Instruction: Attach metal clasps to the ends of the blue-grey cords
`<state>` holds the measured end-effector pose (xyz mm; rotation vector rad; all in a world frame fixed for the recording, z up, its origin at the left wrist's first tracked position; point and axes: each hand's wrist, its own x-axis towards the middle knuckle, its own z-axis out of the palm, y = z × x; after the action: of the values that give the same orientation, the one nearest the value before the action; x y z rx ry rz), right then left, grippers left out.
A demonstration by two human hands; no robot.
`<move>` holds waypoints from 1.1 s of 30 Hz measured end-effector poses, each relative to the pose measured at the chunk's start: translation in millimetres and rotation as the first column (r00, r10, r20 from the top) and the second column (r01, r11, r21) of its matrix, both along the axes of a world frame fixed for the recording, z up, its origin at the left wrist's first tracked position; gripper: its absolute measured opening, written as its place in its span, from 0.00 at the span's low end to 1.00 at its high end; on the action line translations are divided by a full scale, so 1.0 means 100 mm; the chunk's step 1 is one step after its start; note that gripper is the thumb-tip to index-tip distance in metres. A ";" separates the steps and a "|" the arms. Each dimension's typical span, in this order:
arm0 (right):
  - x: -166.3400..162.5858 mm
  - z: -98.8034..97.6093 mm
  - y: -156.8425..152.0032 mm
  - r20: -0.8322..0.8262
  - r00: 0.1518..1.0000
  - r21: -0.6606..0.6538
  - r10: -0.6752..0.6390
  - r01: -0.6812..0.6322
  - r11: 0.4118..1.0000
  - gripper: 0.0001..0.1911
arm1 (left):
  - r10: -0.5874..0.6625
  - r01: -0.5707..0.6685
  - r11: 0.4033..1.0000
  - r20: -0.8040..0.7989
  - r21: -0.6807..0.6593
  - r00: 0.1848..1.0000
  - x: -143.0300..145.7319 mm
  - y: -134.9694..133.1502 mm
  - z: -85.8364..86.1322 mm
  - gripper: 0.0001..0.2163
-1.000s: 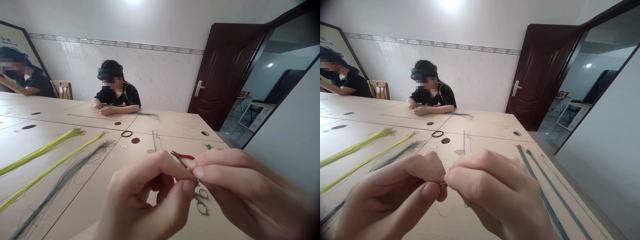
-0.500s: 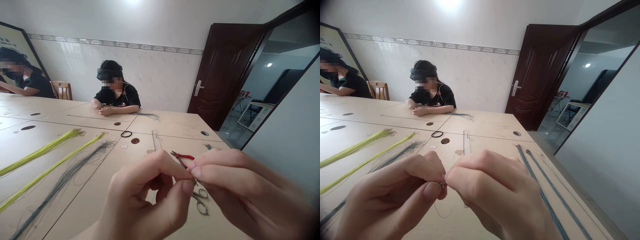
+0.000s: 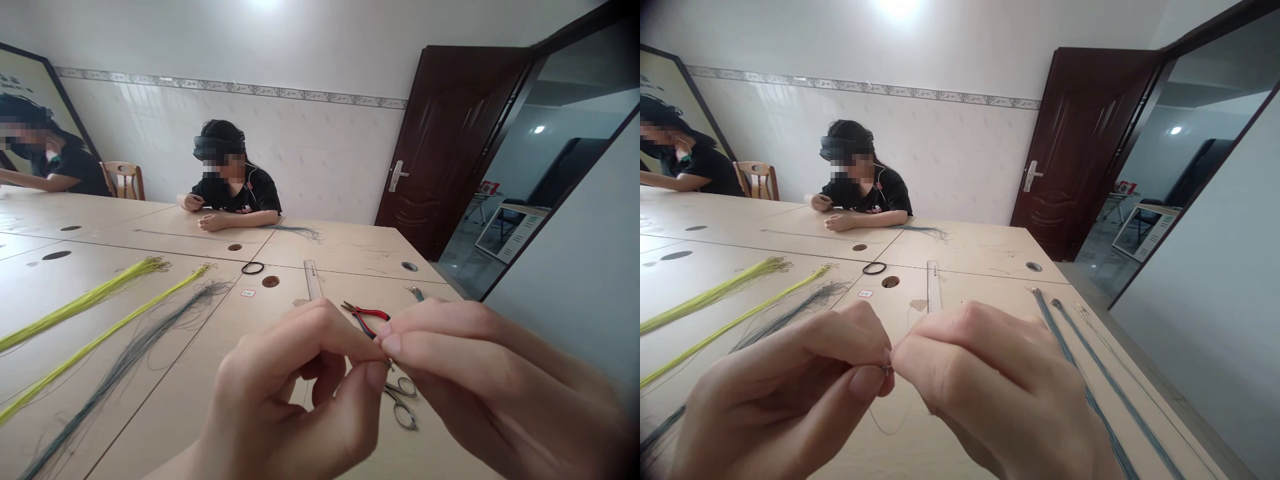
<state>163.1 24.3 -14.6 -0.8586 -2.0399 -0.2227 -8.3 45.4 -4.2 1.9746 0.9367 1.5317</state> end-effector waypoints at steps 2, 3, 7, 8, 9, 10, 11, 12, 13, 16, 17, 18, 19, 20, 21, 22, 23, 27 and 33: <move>0.00 0.00 0.00 0.002 1.000 0.008 -0.007 0.007 1.000 0.10 | -0.008 0.007 1.000 -0.012 -0.004 1.000 -0.02 -0.01 -0.01 0.04; 0.01 0.00 0.00 0.006 1.000 0.013 -0.005 0.005 1.000 0.10 | -0.018 0.018 1.000 -0.021 -0.003 1.000 -0.03 -0.02 -0.01 0.03; 0.01 0.01 0.03 0.021 1.000 0.027 0.010 -0.010 1.000 0.10 | -0.093 0.095 0.994 -0.047 0.049 0.995 -0.04 -0.04 -0.05 0.06; 0.00 0.01 0.03 0.026 1.000 0.030 0.012 -0.013 0.999 0.10 | -0.103 0.104 0.989 -0.013 0.101 0.995 -0.03 -0.04 -0.06 0.07; 0.00 0.01 0.03 0.027 1.000 0.040 0.014 -0.015 0.999 0.09 | -0.108 0.106 0.985 0.010 0.137 0.994 -0.02 -0.02 -0.08 0.08; -0.01 0.00 0.04 0.021 1.000 0.047 0.013 -0.014 0.999 0.09 | -0.108 0.099 0.980 0.042 0.175 0.993 -0.01 -0.01 -0.10 0.08; -0.02 0.00 0.04 0.010 1.000 0.047 0.011 -0.011 0.999 0.09 | -0.105 0.087 0.974 0.079 0.211 0.991 0.01 0.01 -0.12 0.08; -0.03 0.00 0.03 -0.006 1.000 0.043 0.006 -0.006 0.999 0.09 | -0.101 0.080 0.974 0.086 0.212 0.991 0.03 0.02 -0.13 0.08; -0.03 -0.01 0.03 -0.022 1.000 0.042 0.003 -0.002 0.999 0.09 | -0.097 0.073 0.973 0.102 0.217 0.990 0.04 0.03 -0.14 0.08; -0.03 -0.01 0.03 -0.026 1.000 0.043 0.006 -0.005 0.999 0.09 | -0.098 0.073 0.973 0.105 0.217 0.990 0.06 0.04 -0.13 0.08; -0.02 0.00 0.04 -0.018 1.000 0.042 0.007 -0.006 0.999 0.09 | -0.098 0.076 0.974 0.094 0.214 0.991 0.06 0.03 -0.12 0.08; -0.02 0.00 0.04 -0.009 1.000 0.038 0.008 -0.007 0.999 0.09 | -0.098 0.076 0.973 0.092 0.217 0.991 0.06 0.02 -0.11 0.08; -0.01 0.00 0.04 -0.005 1.000 0.035 0.005 -0.005 0.999 0.09 | -0.096 0.075 0.975 0.088 0.211 0.992 0.05 0.01 -0.10 0.08; -0.01 0.00 0.04 -0.003 1.000 0.033 0.001 0.000 0.999 0.09 | -0.092 0.076 0.979 0.077 0.189 0.993 0.04 0.00 -0.09 0.08; -0.01 0.00 0.03 0.003 1.000 0.032 0.000 0.000 0.999 0.08 | -0.092 0.082 0.984 0.056 0.160 0.994 0.02 -0.01 -0.08 0.08; -0.01 0.00 0.02 0.008 1.000 0.039 -0.004 0.003 0.999 0.08 | -0.101 0.095 0.986 0.032 0.136 0.994 0.01 -0.02 -0.06 0.08; -0.02 0.00 0.01 0.009 1.000 0.045 -0.008 0.008 0.999 0.08 | -0.110 0.111 0.990 -0.013 0.090 0.994 0.00 -0.03 -0.05 0.08; -0.06 0.02 0.00 -0.020 1.000 0.056 -0.006 0.007 0.998 0.05 | -0.184 0.184 0.983 -0.032 0.004 0.982 -0.05 -0.03 -0.04 0.08; 0.02 0.13 0.14 0.052 0.992 0.105 0.113 -0.118 0.987 0.07 | -0.451 0.595 0.720 0.410 -0.358 0.793 -0.09 0.07 -0.12 0.09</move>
<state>164.8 38.6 -1.8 -0.6719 -2.0923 -0.2876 -17.4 52.0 -16.7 1.4297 0.4800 1.0864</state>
